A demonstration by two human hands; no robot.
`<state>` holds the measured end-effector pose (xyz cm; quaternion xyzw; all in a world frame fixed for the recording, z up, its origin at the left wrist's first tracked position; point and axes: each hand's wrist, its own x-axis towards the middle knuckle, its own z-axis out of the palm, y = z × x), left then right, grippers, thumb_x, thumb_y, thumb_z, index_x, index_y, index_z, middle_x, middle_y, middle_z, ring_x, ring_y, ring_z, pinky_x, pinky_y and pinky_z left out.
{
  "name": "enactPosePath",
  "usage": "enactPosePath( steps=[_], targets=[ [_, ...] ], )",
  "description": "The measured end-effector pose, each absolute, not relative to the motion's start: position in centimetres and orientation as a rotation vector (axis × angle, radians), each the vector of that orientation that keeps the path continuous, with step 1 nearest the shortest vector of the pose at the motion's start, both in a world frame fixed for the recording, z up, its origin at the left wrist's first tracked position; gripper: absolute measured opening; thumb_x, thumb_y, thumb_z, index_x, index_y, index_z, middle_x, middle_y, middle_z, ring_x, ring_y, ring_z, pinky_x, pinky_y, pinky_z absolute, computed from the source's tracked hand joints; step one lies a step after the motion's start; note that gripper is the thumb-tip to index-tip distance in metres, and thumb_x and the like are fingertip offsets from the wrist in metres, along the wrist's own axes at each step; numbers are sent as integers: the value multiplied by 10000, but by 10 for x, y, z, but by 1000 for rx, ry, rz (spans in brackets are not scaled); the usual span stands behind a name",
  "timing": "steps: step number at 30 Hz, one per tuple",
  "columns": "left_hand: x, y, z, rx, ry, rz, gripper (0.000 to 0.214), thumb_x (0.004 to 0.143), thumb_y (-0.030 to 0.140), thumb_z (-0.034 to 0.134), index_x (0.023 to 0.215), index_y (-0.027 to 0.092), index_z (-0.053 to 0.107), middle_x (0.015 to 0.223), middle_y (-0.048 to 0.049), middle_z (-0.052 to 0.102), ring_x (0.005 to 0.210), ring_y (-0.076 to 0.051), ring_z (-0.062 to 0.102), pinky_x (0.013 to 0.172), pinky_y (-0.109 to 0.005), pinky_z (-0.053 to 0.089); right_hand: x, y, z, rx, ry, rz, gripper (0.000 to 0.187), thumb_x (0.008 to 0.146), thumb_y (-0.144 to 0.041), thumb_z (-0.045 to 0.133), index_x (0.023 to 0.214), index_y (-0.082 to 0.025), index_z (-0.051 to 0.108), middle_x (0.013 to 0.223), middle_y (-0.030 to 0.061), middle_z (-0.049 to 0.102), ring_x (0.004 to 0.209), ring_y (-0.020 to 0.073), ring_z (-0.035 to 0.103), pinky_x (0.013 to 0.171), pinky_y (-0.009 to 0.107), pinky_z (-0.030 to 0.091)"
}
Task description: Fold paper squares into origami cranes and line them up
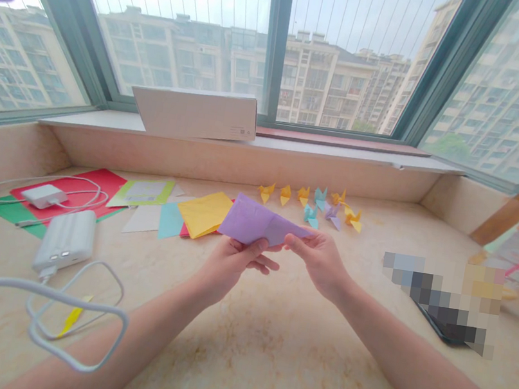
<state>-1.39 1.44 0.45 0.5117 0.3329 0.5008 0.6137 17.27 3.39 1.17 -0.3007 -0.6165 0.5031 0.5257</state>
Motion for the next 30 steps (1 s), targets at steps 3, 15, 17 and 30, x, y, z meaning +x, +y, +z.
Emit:
enactPosePath(
  steps=[3, 15, 17, 30],
  targets=[
    [-14, 14, 6, 1185, 764, 1150, 364, 849, 366, 731, 1124, 128, 717, 1085, -162, 769, 727, -230, 759, 621, -287, 548, 172, 35, 10, -737, -1421, 1165, 266, 801, -489, 767, 840, -228, 798, 838, 37, 786, 780, 199, 679, 769, 338, 510],
    [-20, 20, 5, 1186, 837, 1212, 314, 854, 319, 728, 1095, 120, 705, 978, -127, 790, 648, -176, 743, 586, -246, 557, 173, 39, 6, -744, -1436, 1138, 375, 967, -495, 548, 968, -196, 775, 833, 67, 775, 769, 194, 699, 744, 342, 499],
    [-21, 22, 4, 1196, 869, 1219, 295, 853, 318, 727, 1065, 112, 711, 953, -126, 791, 628, -168, 735, 582, -245, 560, 174, 40, 7, -778, -1444, 1099, 339, 935, -487, 602, 995, -192, 757, 848, 64, 775, 774, 191, 710, 750, 340, 505],
    [-15, 19, 6, 1322, 944, 1268, 267, 819, 339, 735, 962, 114, 720, 886, -97, 773, 606, -188, 734, 526, -252, 559, 174, 39, 9, -839, -1520, 1055, 381, 893, -537, 633, 908, -182, 770, 886, 79, 789, 825, 218, 698, 802, 366, 511]
  ],
)
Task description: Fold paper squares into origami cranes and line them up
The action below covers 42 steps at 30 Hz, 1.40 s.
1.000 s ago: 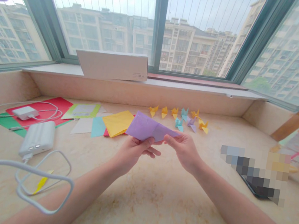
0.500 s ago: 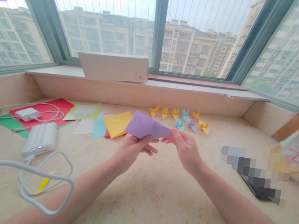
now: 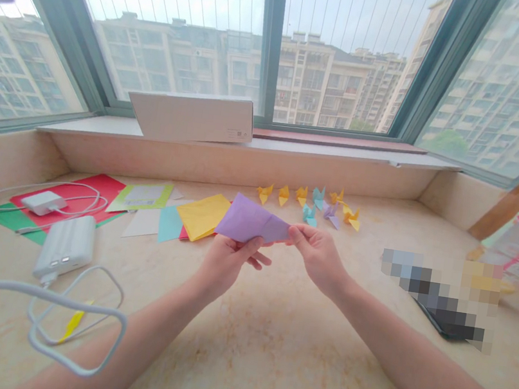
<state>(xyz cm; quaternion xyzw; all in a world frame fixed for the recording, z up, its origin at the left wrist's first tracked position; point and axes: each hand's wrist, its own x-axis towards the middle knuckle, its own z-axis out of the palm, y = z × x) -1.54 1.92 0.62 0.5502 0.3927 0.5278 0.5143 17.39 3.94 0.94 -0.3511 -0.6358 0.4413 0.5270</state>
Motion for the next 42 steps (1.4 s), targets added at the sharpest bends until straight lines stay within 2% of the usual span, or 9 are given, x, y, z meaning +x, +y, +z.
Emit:
enactPosePath(
  steps=[8, 14, 19, 24, 34, 42],
  targets=[
    [-18, 21, 6, 1270, 937, 1265, 293, 828, 346, 737, 996, 106, 723, 928, -124, 783, 614, -184, 735, 542, -251, 561, 172, 41, 9, -729, -1494, 1170, 378, 916, -521, 614, 1101, -217, 741, 980, 65, 786, 905, 219, 724, 890, 398, 530],
    [-22, 24, 5, 1256, 952, 1298, 306, 837, 355, 730, 1028, 115, 720, 961, -131, 784, 632, -186, 740, 561, -260, 569, 175, 43, 9, -771, -1433, 1180, 293, 881, -449, 686, 1021, -200, 753, 949, 75, 792, 937, 231, 733, 922, 422, 527],
    [-21, 24, 9, 1281, 985, 1302, 316, 818, 361, 738, 1009, 109, 720, 917, -124, 785, 605, -189, 734, 534, -260, 562, 177, 43, 10, -764, -1428, 1191, 388, 905, -502, 639, 1158, -217, 711, 1018, 80, 784, 918, 221, 735, 870, 402, 524],
    [-19, 22, 11, 1298, 1015, 1318, 300, 795, 365, 748, 961, 115, 724, 904, -116, 781, 614, -209, 738, 538, -279, 564, 181, 47, 9, -854, -1538, 1119, 388, 912, -538, 614, 956, -187, 775, 916, 88, 794, 918, 231, 720, 901, 403, 499],
    [-21, 22, 7, 1275, 992, 1397, 289, 793, 372, 752, 963, 140, 727, 920, -87, 765, 620, -190, 733, 549, -271, 568, 180, 48, 8, -803, -1436, 1231, 340, 880, -509, 675, 1005, -204, 760, 963, 85, 791, 915, 209, 727, 848, 365, 511],
    [-18, 19, 9, 1256, 975, 1381, 322, 786, 380, 756, 983, 128, 726, 989, -117, 765, 603, -187, 735, 520, -257, 563, 179, 49, 7, -781, -1402, 1097, 286, 849, -466, 719, 945, -200, 758, 894, 67, 787, 870, 204, 708, 866, 387, 514]
  ],
)
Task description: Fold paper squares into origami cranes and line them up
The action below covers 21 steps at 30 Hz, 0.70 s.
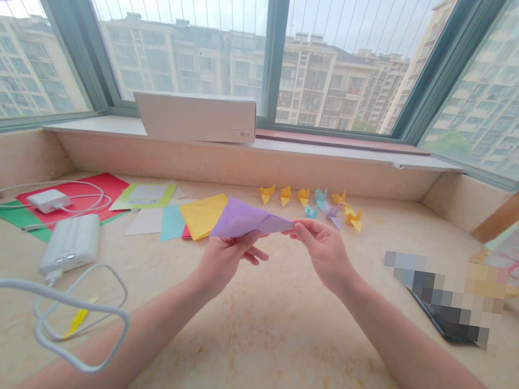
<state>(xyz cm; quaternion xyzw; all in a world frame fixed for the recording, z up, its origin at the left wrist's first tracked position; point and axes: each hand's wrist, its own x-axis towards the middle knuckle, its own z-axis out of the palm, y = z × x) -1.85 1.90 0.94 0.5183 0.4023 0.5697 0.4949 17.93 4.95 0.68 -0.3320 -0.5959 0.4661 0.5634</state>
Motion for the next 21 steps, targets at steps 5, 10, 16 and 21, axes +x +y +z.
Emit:
enactPosePath(
  steps=[5, 10, 16, 21],
  targets=[
    [-19, 19, 9, 1254, 961, 1394, 314, 788, 396, 756, 943, 125, 734, 1031, -132, 765, 568, -177, 730, 485, -242, 544, 178, 48, 8, -788, -1425, 1042, 275, 847, -457, 718, 960, -208, 750, 901, 67, 784, 869, 206, 698, 811, 378, 527],
    [-19, 19, 8, 1274, 957, 1333, 368, 812, 426, 729, 1011, 117, 738, 1075, -159, 761, 538, -186, 726, 457, -253, 529, 179, 45, 10, -804, -1444, 983, 278, 880, -461, 678, 961, -201, 736, 886, 68, 784, 861, 210, 710, 810, 383, 532],
    [-21, 19, 12, 1288, 989, 1258, 340, 833, 391, 717, 1017, 105, 729, 1033, -165, 773, 502, -165, 706, 453, -243, 522, 184, 47, 13, -861, -1562, 1030, 326, 890, -490, 660, 978, -186, 737, 881, 72, 788, 834, 206, 725, 800, 369, 537],
    [-20, 17, 12, 1328, 991, 1203, 315, 855, 408, 698, 964, 115, 741, 944, -147, 788, 509, -167, 705, 461, -244, 521, 185, 47, 12, -867, -1554, 1054, 327, 868, -510, 683, 876, -188, 734, 842, 70, 793, 824, 215, 733, 826, 384, 549]
  ],
)
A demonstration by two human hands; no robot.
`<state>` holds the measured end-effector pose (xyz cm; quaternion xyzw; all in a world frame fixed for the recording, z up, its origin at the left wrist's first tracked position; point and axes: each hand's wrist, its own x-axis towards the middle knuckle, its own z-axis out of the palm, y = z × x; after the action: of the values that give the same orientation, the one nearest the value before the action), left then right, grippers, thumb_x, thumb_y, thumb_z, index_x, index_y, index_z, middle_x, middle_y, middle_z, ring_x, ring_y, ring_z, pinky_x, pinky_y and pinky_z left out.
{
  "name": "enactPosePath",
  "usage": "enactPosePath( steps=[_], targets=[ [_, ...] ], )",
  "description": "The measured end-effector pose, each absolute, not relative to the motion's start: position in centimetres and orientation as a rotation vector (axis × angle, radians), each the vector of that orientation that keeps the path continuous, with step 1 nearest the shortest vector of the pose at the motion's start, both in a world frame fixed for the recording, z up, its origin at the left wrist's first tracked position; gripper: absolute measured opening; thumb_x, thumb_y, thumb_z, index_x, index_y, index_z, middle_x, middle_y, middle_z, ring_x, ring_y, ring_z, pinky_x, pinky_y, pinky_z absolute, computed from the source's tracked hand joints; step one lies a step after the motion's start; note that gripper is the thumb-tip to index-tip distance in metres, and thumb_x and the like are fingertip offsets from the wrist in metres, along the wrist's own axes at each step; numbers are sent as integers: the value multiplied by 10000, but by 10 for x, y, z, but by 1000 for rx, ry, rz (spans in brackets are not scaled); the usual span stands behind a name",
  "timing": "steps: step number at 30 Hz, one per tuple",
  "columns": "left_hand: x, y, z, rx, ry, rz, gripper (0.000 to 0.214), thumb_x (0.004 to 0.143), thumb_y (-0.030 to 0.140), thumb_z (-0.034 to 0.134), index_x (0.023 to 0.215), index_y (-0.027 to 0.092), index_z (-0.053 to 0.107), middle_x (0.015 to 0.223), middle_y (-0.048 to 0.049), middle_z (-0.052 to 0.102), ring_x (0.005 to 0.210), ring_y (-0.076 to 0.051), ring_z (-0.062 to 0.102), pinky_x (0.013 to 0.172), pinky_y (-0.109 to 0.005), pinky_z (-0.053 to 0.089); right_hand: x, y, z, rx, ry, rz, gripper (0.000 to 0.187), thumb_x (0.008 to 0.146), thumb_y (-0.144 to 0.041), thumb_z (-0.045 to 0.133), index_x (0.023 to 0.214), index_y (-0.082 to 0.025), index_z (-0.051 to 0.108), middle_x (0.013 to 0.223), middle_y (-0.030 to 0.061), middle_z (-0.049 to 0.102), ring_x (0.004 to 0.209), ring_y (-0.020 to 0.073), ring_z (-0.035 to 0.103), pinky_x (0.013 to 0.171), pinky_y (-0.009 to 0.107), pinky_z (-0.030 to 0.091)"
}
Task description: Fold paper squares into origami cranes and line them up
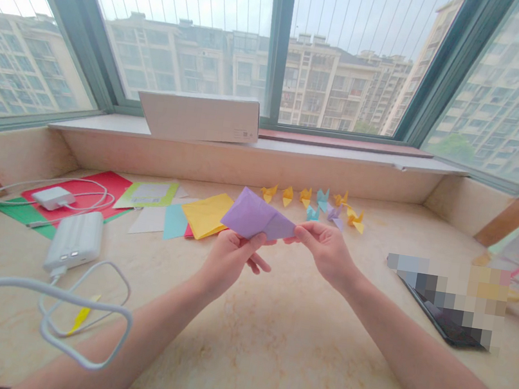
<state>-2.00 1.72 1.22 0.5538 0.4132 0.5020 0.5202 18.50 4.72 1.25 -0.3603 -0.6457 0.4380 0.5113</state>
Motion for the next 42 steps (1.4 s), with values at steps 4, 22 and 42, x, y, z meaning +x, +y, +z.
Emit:
enactPosePath(
  steps=[4, 22, 42],
  targets=[
    [-19, 15, 13, 1339, 1031, 1230, 373, 866, 446, 672, 715, 107, 702, 665, -116, 749, 475, -168, 678, 456, -239, 505, 185, 49, 6, -922, -1654, 989, 349, 919, -515, 615, 908, -187, 736, 885, 85, 796, 858, 237, 735, 835, 405, 547],
    [-22, 16, 0, 1573, 1131, 1318, 416, 798, 188, 652, 1206, 156, 725, 1070, -104, 781, 901, -247, 742, 758, -321, 602, 187, 35, 2, -534, -2247, -80, 244, 946, -224, 603, 1180, -282, 641, 1329, 96, 650, 1231, 255, 600, 1095, 495, 388],
    [-14, 11, 5, 1355, 788, 1455, 231, 851, 305, 727, 1036, 169, 761, 1004, -53, 773, 913, -186, 731, 885, -353, 612, 178, 39, 2, -873, -1662, 630, 242, 948, -374, 599, 848, -196, 730, 1026, 92, 756, 954, 235, 704, 870, 388, 543]
  ],
)
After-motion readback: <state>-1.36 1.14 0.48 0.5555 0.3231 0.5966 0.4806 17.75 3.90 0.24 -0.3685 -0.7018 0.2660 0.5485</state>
